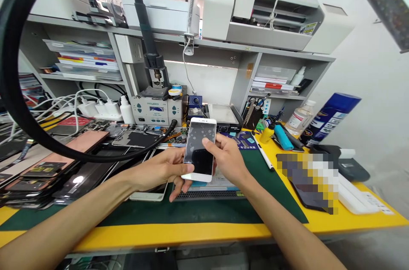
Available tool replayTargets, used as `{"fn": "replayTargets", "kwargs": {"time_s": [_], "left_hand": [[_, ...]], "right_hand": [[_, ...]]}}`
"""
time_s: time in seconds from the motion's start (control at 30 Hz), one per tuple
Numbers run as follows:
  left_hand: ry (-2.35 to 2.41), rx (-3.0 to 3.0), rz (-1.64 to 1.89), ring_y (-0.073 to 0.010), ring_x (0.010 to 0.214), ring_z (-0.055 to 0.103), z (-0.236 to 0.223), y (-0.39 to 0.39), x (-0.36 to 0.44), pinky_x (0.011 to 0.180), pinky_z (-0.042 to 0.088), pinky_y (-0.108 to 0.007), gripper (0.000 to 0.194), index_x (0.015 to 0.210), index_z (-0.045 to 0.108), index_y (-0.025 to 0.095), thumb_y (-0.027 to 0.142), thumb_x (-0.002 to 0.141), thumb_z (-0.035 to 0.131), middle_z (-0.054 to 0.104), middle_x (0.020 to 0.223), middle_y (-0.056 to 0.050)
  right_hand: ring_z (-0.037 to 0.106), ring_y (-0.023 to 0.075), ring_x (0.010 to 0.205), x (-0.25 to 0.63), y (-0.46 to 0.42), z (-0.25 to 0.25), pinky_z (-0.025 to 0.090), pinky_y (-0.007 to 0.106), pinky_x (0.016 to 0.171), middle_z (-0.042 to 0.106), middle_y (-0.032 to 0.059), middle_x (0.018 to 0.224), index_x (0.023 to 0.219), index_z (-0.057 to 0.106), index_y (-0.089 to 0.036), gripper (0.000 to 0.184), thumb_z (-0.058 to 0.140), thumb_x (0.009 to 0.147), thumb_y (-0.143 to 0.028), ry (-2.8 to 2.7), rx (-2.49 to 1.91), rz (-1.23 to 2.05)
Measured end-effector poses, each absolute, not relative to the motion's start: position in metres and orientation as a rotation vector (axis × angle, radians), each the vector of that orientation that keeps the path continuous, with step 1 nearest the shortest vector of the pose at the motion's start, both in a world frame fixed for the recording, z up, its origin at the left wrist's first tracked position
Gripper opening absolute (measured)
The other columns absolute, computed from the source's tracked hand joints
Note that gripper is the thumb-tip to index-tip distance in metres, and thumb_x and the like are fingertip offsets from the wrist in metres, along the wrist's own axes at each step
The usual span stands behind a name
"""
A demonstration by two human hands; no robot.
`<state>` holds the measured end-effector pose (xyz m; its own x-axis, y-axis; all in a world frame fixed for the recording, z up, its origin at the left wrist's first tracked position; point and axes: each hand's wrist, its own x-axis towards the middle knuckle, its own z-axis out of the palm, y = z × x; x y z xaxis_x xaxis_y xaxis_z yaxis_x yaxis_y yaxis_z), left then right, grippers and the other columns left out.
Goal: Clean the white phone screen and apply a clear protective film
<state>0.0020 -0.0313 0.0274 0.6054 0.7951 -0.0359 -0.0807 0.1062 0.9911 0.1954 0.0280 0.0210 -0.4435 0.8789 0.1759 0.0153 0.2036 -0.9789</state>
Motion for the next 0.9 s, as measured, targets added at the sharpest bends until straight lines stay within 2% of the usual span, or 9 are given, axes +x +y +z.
{"fn": "replayTargets", "kwargs": {"time_s": [0.3, 0.43, 0.5, 0.7, 0.8, 0.9], "left_hand": [[0.521, 1.158, 0.648, -0.0163, 0.067, 0.067, 0.031, -0.029, -0.007, 0.057, 0.05, -0.025, 0.012, 0.092, 0.054, 0.014, 0.015, 0.085, 0.064, 0.066, 0.07, -0.005], [0.521, 1.115, 0.63, -0.0155, 0.064, 0.065, 0.03, -0.029, -0.009, 0.058, 0.049, -0.026, 0.022, 0.091, 0.057, 0.014, 0.007, 0.072, 0.066, 0.069, 0.073, -0.007], [0.563, 1.12, 0.625, -0.0137, 0.059, 0.062, 0.031, -0.03, -0.008, 0.057, 0.047, -0.026, 0.025, 0.092, 0.056, 0.014, 0.009, 0.071, 0.068, 0.069, 0.072, -0.007], [0.762, 1.285, 0.674, -0.0089, 0.05, 0.05, 0.029, -0.033, 0.002, 0.044, 0.034, -0.02, 0.028, 0.096, 0.06, 0.013, 0.034, 0.081, 0.072, 0.063, 0.066, -0.002], [0.753, 1.31, 0.668, -0.0063, 0.048, 0.044, 0.027, -0.034, 0.004, 0.043, 0.031, -0.02, 0.028, 0.093, 0.06, 0.014, 0.035, 0.079, 0.073, 0.064, 0.072, -0.003], [0.683, 1.258, 0.645, -0.0062, 0.052, 0.047, 0.027, -0.033, 0.002, 0.046, 0.032, -0.02, 0.028, 0.096, 0.056, 0.016, 0.029, 0.079, 0.074, 0.069, 0.089, -0.007]], "right_hand": [[0.057, 0.0165, 0.057, 0.195, 0.025, 0.023, 0.046, 0.027, 0.049, 0.06, 0.0015, 0.067, 0.086, 0.066, -0.017, 0.031, 0.068, 0.084, -0.048, -1.613, -0.827, 1.414], [0.058, 0.0176, 0.061, 0.196, 0.025, 0.023, 0.046, 0.029, 0.055, 0.064, 0.0024, 0.069, 0.086, 0.067, -0.018, 0.031, 0.068, 0.083, -0.049, -1.629, -0.794, 1.353], [0.058, 0.018, 0.061, 0.196, 0.025, 0.024, 0.046, 0.03, 0.057, 0.064, 0.0023, 0.069, 0.086, 0.068, -0.018, 0.032, 0.068, 0.082, -0.05, -1.636, -0.795, 1.315], [0.056, 0.0163, 0.06, 0.195, 0.022, 0.025, 0.042, 0.028, 0.055, 0.063, 0.0015, 0.07, 0.085, 0.065, -0.017, 0.032, 0.064, 0.086, -0.05, -1.69, -0.833, 1.228], [0.054, 0.015, 0.06, 0.195, 0.021, 0.025, 0.041, 0.026, 0.054, 0.063, 0.0018, 0.073, 0.084, 0.064, -0.016, 0.033, 0.063, 0.087, -0.049, -1.708, -0.867, 1.176], [0.054, 0.0148, 0.061, 0.195, 0.022, 0.025, 0.04, 0.026, 0.054, 0.064, 0.0022, 0.076, 0.084, 0.062, -0.016, 0.032, 0.063, 0.087, -0.048, -1.72, -0.875, 1.165]]}}
